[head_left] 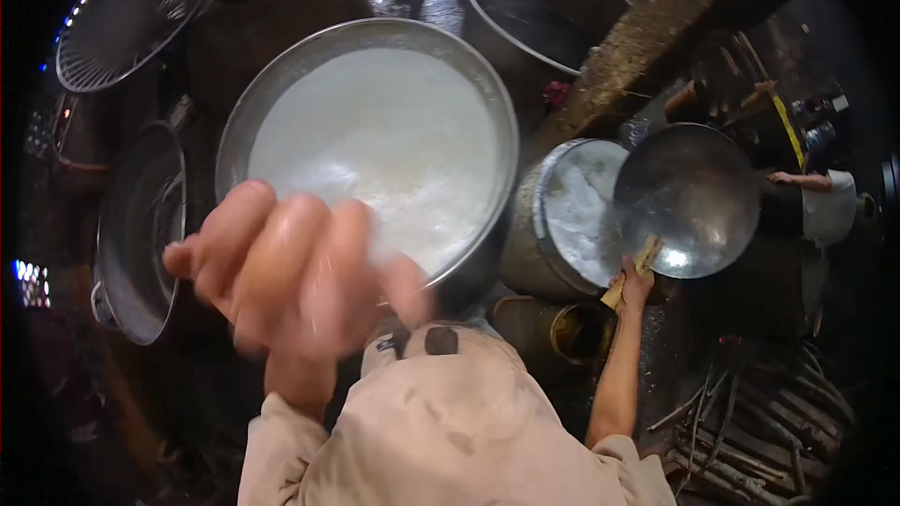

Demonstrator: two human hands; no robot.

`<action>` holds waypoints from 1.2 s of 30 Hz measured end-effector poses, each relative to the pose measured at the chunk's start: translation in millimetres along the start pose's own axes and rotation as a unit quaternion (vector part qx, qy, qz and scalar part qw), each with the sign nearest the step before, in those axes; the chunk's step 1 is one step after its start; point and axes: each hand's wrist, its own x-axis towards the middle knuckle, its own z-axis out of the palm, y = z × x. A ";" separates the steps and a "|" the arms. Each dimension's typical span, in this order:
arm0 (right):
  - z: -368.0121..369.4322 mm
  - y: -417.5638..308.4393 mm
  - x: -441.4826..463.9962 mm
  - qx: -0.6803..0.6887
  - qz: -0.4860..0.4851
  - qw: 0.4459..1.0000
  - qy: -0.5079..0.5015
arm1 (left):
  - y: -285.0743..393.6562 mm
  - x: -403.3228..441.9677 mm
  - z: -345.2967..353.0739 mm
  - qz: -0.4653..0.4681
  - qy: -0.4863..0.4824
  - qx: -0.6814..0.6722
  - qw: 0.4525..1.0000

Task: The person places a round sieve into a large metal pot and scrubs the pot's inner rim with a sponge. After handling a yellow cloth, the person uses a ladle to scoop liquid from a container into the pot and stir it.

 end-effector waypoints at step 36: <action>-52.1 51.3 106.1 -0.189 0.401 0.869 -0.220 | -71.9 -437.4 -96.9 -0.065 0.868 0.311 0.381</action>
